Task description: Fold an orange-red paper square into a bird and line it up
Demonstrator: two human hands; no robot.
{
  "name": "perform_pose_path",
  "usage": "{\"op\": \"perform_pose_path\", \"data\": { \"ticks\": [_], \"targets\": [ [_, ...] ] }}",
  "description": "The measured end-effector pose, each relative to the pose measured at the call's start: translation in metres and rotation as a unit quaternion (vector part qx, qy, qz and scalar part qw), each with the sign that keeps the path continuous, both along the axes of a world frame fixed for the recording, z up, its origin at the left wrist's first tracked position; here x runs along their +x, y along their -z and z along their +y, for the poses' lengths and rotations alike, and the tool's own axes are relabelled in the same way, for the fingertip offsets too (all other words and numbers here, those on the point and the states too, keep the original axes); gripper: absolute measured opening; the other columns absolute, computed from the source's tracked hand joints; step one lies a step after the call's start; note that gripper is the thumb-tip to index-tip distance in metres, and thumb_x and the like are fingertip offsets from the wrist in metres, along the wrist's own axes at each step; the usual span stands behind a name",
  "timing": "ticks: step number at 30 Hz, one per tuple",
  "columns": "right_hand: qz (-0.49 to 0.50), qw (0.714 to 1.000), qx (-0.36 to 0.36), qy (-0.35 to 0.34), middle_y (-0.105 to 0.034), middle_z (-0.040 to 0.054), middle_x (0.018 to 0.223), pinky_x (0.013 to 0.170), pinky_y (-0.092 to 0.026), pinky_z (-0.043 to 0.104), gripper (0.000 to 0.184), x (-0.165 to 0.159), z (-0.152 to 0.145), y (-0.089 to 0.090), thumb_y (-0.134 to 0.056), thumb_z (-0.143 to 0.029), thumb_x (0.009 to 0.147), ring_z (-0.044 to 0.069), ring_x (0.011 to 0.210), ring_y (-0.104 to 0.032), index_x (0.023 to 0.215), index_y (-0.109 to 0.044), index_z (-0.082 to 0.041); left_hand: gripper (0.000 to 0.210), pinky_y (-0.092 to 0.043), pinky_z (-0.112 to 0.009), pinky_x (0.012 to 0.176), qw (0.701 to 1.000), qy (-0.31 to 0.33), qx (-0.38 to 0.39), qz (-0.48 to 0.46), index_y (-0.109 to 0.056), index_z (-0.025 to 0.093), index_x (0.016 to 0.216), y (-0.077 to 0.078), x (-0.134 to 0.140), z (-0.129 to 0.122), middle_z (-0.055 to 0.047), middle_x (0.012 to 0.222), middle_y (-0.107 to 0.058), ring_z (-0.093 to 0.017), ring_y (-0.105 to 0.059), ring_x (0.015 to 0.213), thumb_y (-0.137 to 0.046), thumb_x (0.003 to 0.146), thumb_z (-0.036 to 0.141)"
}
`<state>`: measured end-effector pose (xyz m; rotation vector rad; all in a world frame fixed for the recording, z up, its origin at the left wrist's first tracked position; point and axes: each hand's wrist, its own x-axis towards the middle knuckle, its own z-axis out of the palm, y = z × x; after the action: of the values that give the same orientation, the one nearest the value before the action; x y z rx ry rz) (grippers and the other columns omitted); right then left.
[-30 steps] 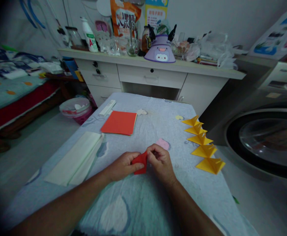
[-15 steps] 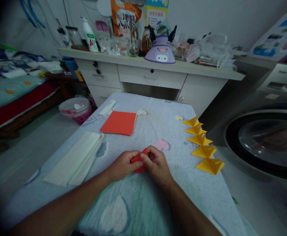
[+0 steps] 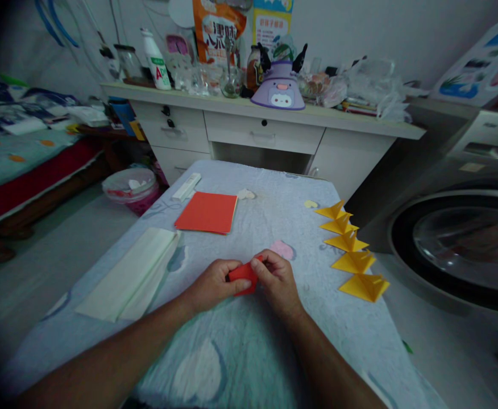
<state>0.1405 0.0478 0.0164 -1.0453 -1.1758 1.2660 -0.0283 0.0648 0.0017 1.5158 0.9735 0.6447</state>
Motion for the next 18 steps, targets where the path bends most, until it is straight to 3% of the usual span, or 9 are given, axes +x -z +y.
{"op": "perform_pose_path", "data": {
  "ticks": [5,13,18],
  "targets": [
    [0.003,1.0,-0.011,0.018,-0.052,-0.0034,0.059,0.054,-0.036,0.025,0.023,0.0053,0.0033,0.0031,-0.069,-0.037,0.082,0.011,0.054,-0.043,0.069,-0.063,-0.019,0.028,-0.029,-0.022,0.054,0.998,0.006,-0.008,-0.054,-0.058,0.014,0.071,-0.0011,-0.0001,0.0017,0.004,0.061,-0.043,-0.009,-0.038,0.057,-0.06,0.081,0.04],
    [-0.013,1.0,-0.001,0.024,-0.052,-0.0014,0.057,0.056,-0.036,0.026,0.039,0.009,0.0065,0.0078,-0.054,-0.046,0.092,0.012,0.056,-0.045,0.067,-0.062,-0.017,0.026,-0.033,-0.022,0.055,0.999,-0.037,0.028,-0.006,-0.061,0.014,0.07,-0.0026,0.0017,0.0024,0.003,0.061,-0.046,-0.011,-0.041,0.058,-0.061,0.08,0.038],
    [0.0,1.0,-0.006,-0.025,-0.06,-0.0017,0.07,0.056,-0.039,0.024,0.026,0.0002,0.0066,0.0007,-0.071,-0.045,0.079,0.012,0.059,-0.05,0.083,-0.065,-0.02,0.03,-0.036,-0.022,0.057,0.996,-0.081,0.031,-0.013,-0.063,0.013,0.071,-0.0013,0.0028,0.0038,0.002,0.063,-0.05,-0.012,-0.045,0.061,-0.062,0.081,0.042]
  ]
}}
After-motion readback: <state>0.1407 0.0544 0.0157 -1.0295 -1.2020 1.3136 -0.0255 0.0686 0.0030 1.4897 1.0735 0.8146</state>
